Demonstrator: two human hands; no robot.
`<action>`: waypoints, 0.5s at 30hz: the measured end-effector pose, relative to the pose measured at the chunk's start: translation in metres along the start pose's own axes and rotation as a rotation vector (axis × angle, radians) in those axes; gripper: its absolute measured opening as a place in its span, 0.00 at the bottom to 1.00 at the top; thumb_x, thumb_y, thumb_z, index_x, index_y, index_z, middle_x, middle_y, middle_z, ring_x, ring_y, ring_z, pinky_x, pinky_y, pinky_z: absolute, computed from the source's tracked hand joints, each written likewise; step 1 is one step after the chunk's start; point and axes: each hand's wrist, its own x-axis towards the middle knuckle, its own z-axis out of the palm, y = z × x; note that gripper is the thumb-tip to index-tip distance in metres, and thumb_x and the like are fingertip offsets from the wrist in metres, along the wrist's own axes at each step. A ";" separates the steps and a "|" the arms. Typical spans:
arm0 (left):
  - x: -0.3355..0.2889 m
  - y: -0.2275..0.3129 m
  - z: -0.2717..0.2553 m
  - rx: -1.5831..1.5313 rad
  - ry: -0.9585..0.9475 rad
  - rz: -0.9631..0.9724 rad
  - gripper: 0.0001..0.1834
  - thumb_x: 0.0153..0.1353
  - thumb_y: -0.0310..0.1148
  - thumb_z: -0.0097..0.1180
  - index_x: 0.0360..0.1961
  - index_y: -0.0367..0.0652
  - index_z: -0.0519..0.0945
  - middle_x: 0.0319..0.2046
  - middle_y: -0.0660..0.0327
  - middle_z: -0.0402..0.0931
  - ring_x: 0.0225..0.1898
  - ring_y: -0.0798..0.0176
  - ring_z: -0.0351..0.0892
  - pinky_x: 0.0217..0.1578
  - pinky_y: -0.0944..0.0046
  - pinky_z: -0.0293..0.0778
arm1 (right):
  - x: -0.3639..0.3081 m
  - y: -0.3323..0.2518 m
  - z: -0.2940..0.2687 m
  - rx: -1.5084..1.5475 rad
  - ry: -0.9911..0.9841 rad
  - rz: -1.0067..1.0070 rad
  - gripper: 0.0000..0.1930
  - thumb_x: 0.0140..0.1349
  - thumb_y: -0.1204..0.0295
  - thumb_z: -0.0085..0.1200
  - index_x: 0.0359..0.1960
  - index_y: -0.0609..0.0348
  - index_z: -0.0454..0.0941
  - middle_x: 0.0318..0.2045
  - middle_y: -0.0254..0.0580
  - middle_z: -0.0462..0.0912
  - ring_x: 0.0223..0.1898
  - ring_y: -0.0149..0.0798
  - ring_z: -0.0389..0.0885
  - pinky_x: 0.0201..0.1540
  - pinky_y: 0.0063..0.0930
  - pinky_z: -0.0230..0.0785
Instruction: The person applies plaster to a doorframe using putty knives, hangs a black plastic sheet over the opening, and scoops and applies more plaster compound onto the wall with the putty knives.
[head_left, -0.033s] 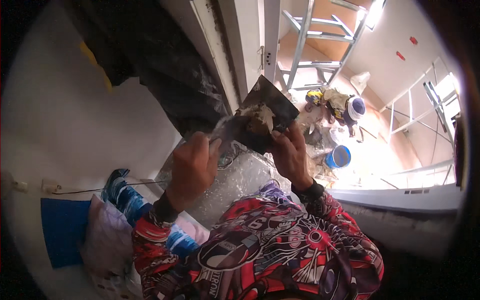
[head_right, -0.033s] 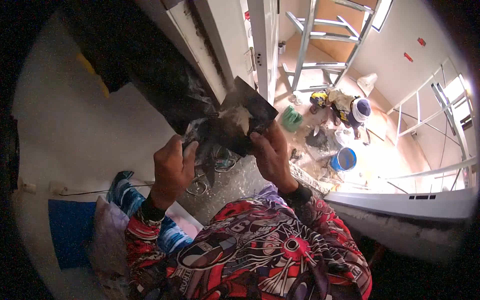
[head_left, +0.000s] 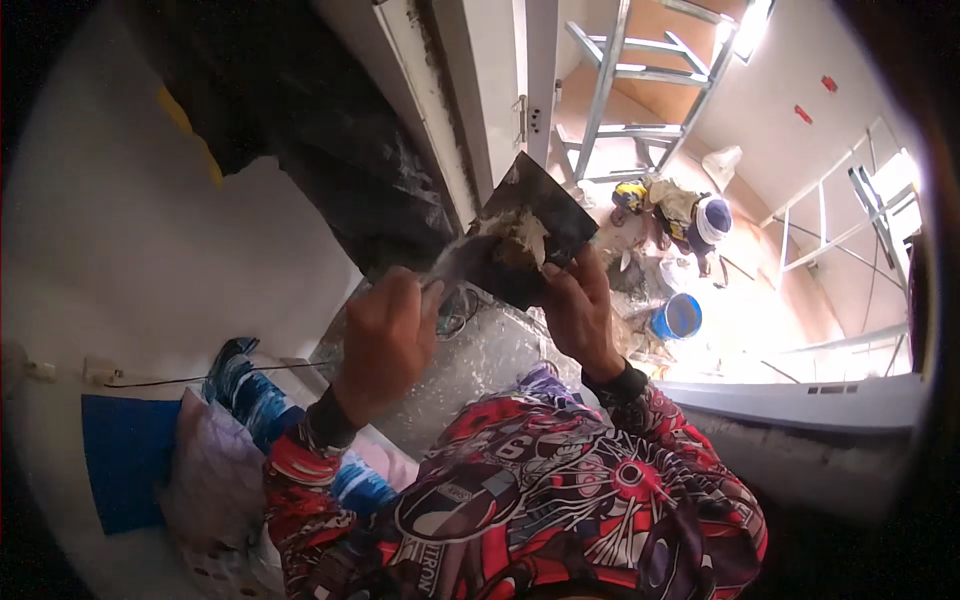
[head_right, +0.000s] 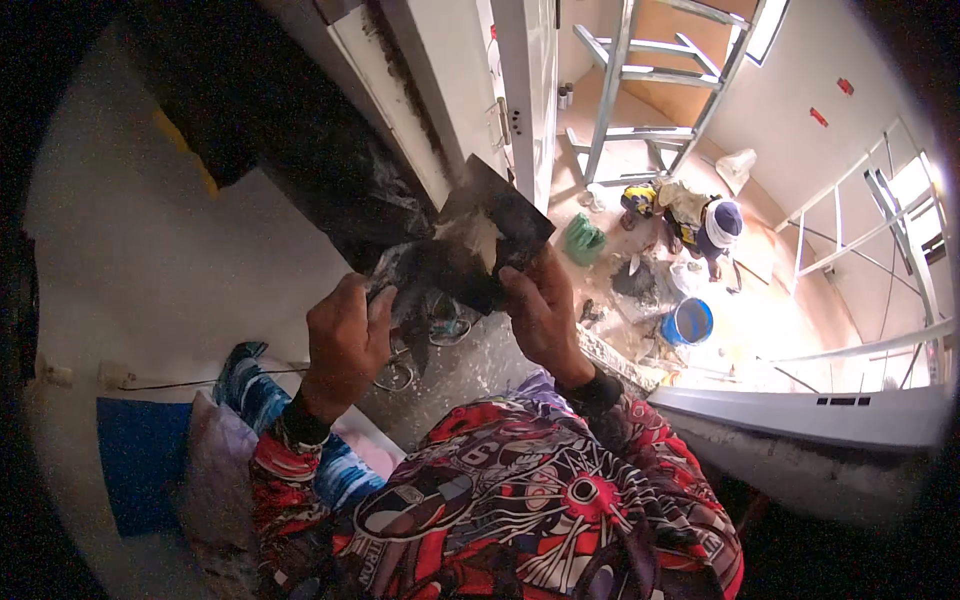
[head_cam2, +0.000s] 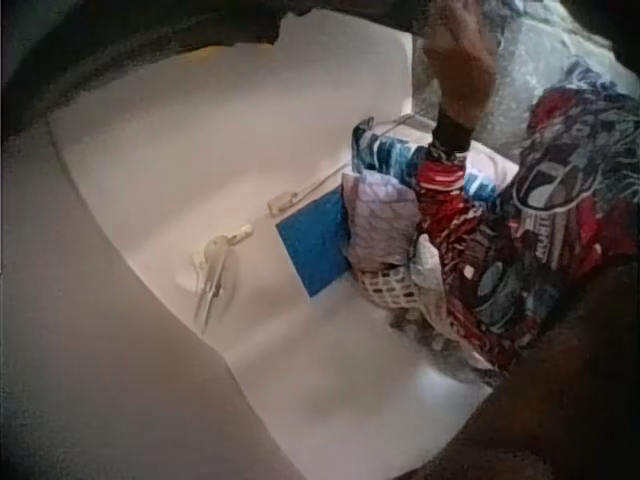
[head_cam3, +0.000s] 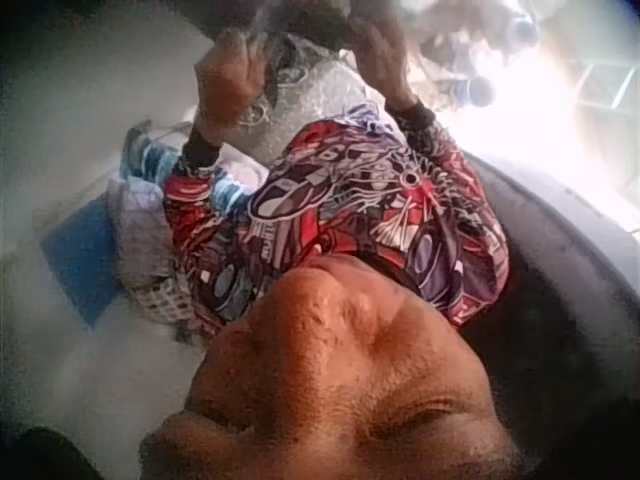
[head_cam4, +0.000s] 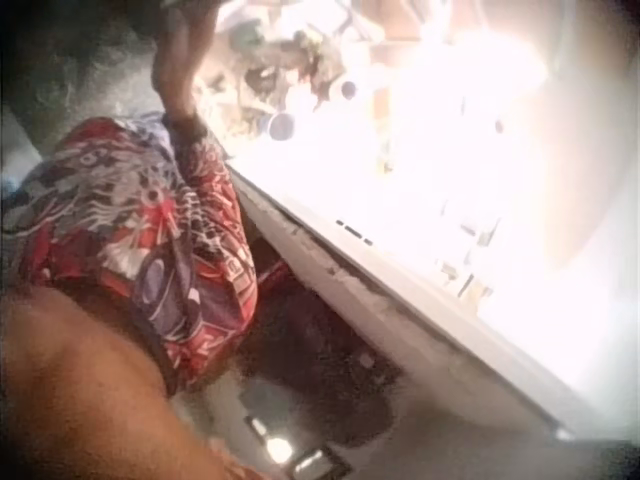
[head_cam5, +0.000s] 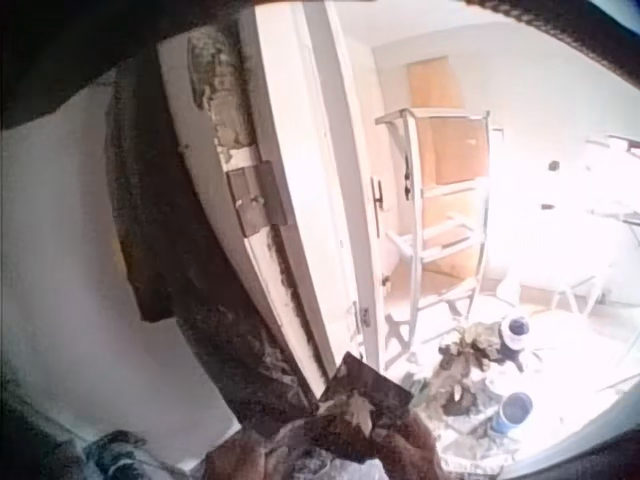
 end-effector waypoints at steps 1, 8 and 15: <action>0.005 0.004 0.002 0.009 0.002 -0.009 0.07 0.59 0.25 0.58 0.33 0.33 0.73 0.26 0.46 0.72 0.25 0.40 0.73 0.24 0.49 0.67 | 0.004 0.000 -0.005 -0.013 0.015 -0.036 0.22 0.68 0.79 0.44 0.64 0.61 0.62 0.52 0.40 0.75 0.45 0.31 0.75 0.47 0.28 0.70; 0.038 0.018 0.020 0.216 0.074 0.246 0.14 0.53 0.20 0.59 0.42 0.30 0.76 0.34 0.47 0.77 0.32 0.46 0.79 0.30 0.54 0.76 | 0.024 -0.023 -0.041 -0.109 -0.052 0.024 0.25 0.67 0.82 0.41 0.66 0.62 0.59 0.59 0.44 0.73 0.57 0.38 0.74 0.59 0.34 0.69; 0.058 0.031 0.020 0.403 0.168 0.407 0.16 0.48 0.22 0.60 0.42 0.34 0.81 0.39 0.55 0.78 0.32 0.58 0.77 0.28 0.64 0.75 | 0.040 -0.059 -0.053 -0.128 -0.127 0.119 0.22 0.67 0.79 0.44 0.64 0.64 0.63 0.52 0.41 0.76 0.49 0.32 0.76 0.51 0.28 0.70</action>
